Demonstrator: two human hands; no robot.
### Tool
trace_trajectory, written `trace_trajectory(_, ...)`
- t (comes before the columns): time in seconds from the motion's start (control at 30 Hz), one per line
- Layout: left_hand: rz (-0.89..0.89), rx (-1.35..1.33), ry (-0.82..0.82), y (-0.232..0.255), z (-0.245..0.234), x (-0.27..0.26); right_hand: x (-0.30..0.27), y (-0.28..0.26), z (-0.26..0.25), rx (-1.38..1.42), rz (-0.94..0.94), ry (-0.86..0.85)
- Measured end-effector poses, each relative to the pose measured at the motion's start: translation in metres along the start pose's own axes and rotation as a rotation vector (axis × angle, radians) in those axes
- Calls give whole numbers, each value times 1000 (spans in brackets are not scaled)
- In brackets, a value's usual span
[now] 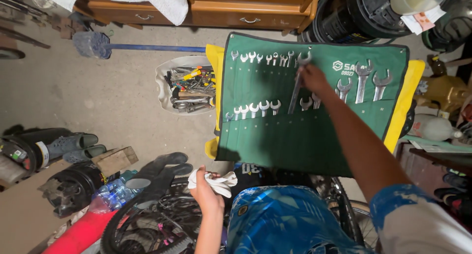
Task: The recorder is wiping down a set of wrenches with a white cloth in a workshop.
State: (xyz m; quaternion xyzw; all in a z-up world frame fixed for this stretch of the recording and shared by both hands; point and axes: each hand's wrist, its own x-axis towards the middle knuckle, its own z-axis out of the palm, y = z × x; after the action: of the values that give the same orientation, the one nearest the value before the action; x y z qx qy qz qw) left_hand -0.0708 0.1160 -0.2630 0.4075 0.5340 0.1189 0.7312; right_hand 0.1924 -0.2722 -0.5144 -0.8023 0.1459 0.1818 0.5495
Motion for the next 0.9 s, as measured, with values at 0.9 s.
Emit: trace_trajectory(0.9, -63, 21, -37, 3, 18, 19, -160, 17, 38, -492, 71, 463)
